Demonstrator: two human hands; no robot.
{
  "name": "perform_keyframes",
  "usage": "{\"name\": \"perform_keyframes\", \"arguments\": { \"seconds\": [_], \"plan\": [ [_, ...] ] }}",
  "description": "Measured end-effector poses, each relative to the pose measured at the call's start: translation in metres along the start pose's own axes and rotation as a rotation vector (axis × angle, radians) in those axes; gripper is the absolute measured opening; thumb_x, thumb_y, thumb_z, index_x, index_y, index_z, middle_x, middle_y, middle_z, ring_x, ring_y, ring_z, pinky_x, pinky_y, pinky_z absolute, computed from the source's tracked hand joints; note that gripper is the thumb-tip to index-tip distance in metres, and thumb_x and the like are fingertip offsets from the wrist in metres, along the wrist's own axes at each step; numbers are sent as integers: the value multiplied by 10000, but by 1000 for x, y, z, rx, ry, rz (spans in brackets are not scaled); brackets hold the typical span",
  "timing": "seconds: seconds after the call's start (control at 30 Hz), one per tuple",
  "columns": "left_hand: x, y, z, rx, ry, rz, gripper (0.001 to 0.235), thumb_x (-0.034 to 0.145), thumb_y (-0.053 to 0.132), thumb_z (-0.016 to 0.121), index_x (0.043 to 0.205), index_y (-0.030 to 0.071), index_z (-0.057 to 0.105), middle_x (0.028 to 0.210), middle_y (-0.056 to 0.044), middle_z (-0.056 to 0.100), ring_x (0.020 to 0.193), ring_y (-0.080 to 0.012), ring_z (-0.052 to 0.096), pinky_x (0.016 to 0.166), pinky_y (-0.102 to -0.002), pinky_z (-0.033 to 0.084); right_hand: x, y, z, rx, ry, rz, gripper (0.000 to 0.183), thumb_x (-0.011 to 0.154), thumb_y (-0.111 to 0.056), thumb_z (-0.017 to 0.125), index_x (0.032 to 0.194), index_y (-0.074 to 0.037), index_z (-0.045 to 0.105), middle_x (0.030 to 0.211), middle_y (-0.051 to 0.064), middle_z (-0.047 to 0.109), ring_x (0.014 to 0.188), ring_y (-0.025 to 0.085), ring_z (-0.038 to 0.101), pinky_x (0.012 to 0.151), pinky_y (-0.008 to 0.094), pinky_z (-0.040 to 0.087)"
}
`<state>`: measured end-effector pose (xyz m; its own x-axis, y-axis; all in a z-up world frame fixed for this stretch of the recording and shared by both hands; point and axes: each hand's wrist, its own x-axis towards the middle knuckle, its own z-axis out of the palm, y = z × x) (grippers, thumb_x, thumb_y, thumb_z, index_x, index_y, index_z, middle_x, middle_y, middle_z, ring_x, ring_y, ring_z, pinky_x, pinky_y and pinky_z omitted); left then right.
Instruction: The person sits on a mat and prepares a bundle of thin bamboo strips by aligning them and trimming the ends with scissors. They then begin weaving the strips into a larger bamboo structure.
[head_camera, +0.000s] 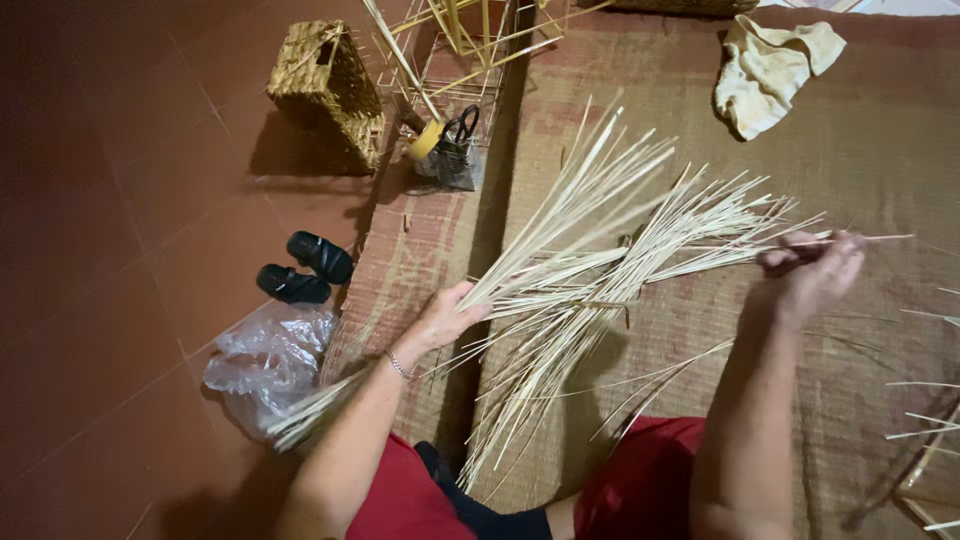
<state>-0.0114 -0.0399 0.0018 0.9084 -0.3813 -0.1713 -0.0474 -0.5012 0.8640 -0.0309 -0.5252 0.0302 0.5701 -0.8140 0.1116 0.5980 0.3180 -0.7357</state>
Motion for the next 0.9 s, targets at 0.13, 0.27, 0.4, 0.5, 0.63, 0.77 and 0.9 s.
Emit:
{"name": "perform_keyframes", "arguments": {
  "seconds": [0.13, 0.27, 0.4, 0.5, 0.63, 0.77, 0.9],
  "plan": [
    [3, -9, 0, 6, 4, 48, 348, 938, 304, 728, 1153, 35, 683, 1019, -67, 770, 935, -134, 683, 849, -331, 563, -58, -22, 51, 64, -338, 165, 482, 1158, -482, 408, 1311, -52, 563, 869, 126, 696, 679, 184, 651, 585, 309, 548],
    [5, -9, 2, 26, -32, 76, 366, 932, 292, 744, 1188, 38, 678, 1002, -36, 755, 905, -105, 677, 813, -310, 560, -103, -15, 91, -55, -577, 307, 335, 1037, -252, 684, 1323, -106, 586, 1055, 142, 721, 868, 184, 690, 770, 326, 594],
    [2, -8, 2, -160, -121, -86, 348, 944, 271, 716, 1207, 46, 682, 854, -33, 702, 686, -97, 598, 628, -289, 512, -140, 7, 105, -235, -661, 360, 262, 1018, -235, 664, 1179, -31, 634, 1052, 122, 734, 915, 191, 740, 794, 355, 651],
    [4, -20, -4, -179, -145, -136, 345, 950, 258, 719, 1218, 47, 672, 798, -29, 660, 616, -85, 557, 532, -272, 459, -130, 11, 98, -281, -487, 255, 245, 1071, -248, 658, 1104, -5, 646, 969, 143, 730, 822, 206, 731, 763, 371, 666],
    [9, -45, -16, -88, -105, 5, 338, 987, 262, 755, 1245, 57, 681, 949, 44, 706, 768, -9, 637, 636, -189, 518, -73, -3, 62, -190, -141, 86, 200, 1124, -210, 601, 1199, -25, 621, 919, 100, 715, 794, 173, 729, 689, 331, 651],
    [11, -42, -31, -47, -73, -196, 343, 922, 257, 748, 1190, 52, 684, 781, -13, 648, 554, -64, 532, 452, -238, 440, -27, -8, 7, -110, -94, -65, 203, 1184, -186, 516, 1267, -27, 611, 816, 58, 648, 608, 124, 594, 510, 297, 523],
    [7, -32, -46, -70, 6, -241, 344, 934, 257, 744, 1199, 43, 699, 788, -21, 646, 542, -75, 475, 447, -249, 375, -15, 6, -36, -234, 37, 0, 199, 1170, -176, 504, 1257, -48, 629, 773, 17, 622, 553, 82, 528, 444, 267, 466]
  ]
}}
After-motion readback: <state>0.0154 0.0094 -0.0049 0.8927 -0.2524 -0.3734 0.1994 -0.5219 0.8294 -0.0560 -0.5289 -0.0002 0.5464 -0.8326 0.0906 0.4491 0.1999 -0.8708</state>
